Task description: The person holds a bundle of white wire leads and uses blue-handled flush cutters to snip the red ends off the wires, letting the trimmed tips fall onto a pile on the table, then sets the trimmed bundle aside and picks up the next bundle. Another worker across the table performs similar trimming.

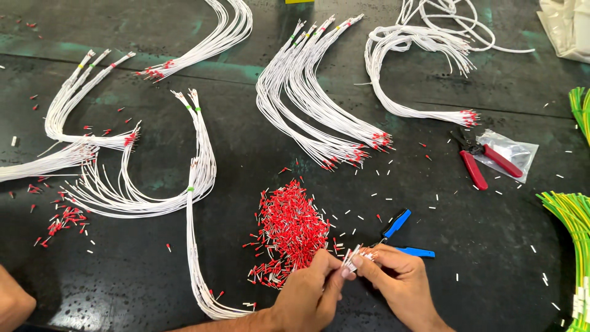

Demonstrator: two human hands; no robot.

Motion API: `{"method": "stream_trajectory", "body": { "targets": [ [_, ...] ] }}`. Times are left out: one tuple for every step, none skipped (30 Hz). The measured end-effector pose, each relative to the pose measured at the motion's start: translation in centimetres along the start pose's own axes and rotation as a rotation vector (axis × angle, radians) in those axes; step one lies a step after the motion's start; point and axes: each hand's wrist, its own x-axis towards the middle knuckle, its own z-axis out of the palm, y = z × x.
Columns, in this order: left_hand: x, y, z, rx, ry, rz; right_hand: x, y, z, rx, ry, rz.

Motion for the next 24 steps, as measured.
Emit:
{"method": "stream_trajectory", "body": {
  "targets": [
    [0.1, 0.1, 0.0, -0.016, 0.02, -0.015, 0.0, -0.1, 0.0, -0.011, 0.032, 0.057],
    [0.1, 0.2, -0.1, -0.031, 0.041, -0.028, 0.1, -0.1, 0.1, -0.021, 0.062, 0.113],
    [0.2, 0.3, -0.2, -0.048, 0.044, -0.05, 0.2, -0.2, 0.1, -0.021, 0.062, 0.117],
    [0.3, 0.4, -0.2, -0.065, 0.045, -0.073, 0.2, -0.2, 0.0, -0.02, 0.062, 0.122],
    [0.3, 0.5, -0.3, -0.083, 0.045, -0.097, 0.3, -0.2, 0.0, -0.019, 0.062, 0.128],
    [0.2, 0.6, -0.3, -0.078, 0.05, 0.023, 0.2, -0.1, -0.1, 0.004, 0.051, 0.124],
    [0.1, 0.6, -0.3, -0.074, 0.051, 0.144, 0.3, 0.0, -0.3, 0.027, 0.04, 0.119],
    [0.0, 0.6, -0.4, -0.071, 0.051, 0.264, 0.3, 0.1, -0.5, 0.05, 0.03, 0.114],
    [0.0, 0.6, -0.4, -0.098, -0.011, 0.206, 0.2, 0.2, -0.7, 0.044, 0.017, 0.118],
    [0.1, 0.6, -0.3, -0.125, -0.074, 0.149, 0.2, 0.4, -0.8, 0.038, 0.005, 0.121],
    [0.1, 0.5, -0.3, -0.151, -0.139, 0.091, 0.2, 0.5, -0.9, 0.033, -0.008, 0.126],
    [0.2, 0.4, -0.3, -0.196, -0.169, 0.111, 0.3, 0.5, -1.0, 0.0, -0.032, 0.08],
    [0.3, 0.3, -0.2, -0.242, -0.2, 0.13, 0.5, 0.5, -1.0, -0.033, -0.056, 0.037],
    [0.4, 0.2, -0.2, -0.289, -0.232, 0.148, 0.6, 0.2, -1.0, -0.067, -0.08, -0.007],
    [0.5, 0.2, -0.1, -0.321, -0.218, 0.075, 0.8, -0.1, -1.0, -0.072, -0.069, 0.038],
    [0.7, 0.2, 0.0, -0.351, -0.204, 0.003, 1.0, -0.7, -1.2, -0.077, -0.059, 0.082],
    [0.7, 0.2, 0.1, -0.381, -0.19, -0.07, 1.3, -1.5, -1.4, -0.081, -0.049, 0.126],
    [0.8, 0.2, 0.0, -0.347, -0.158, -0.103, 1.5, -2.3, -1.7, -0.257, -0.011, -0.024],
    [0.8, 0.2, -0.3, -0.314, -0.125, -0.135, 1.5, -3.3, -2.4, -0.432, 0.025, -0.173],
    [0.8, 0.2, -0.5, -0.282, -0.089, -0.167, 1.5, -4.4, -3.2, -0.608, 0.06, -0.325],
    [0.8, 0.2, -0.6, -0.301, -0.064, -0.13, 1.6, -5.3, -3.8, -0.774, 0.093, -0.369],
    [0.7, 0.2, -0.7, -0.32, -0.036, -0.091, 1.5, -6.1, -4.6, -0.941, 0.125, -0.416],
    [0.7, 0.2, -0.8, -0.339, -0.008, -0.049, 1.7, -6.7, -5.1, -1.108, 0.159, -0.465],
    [0.7, 0.1, -0.8, -0.353, -0.005, -0.057, 2.0, -7.0, -5.5, -1.163, 0.08, -0.483]
  ]
}}
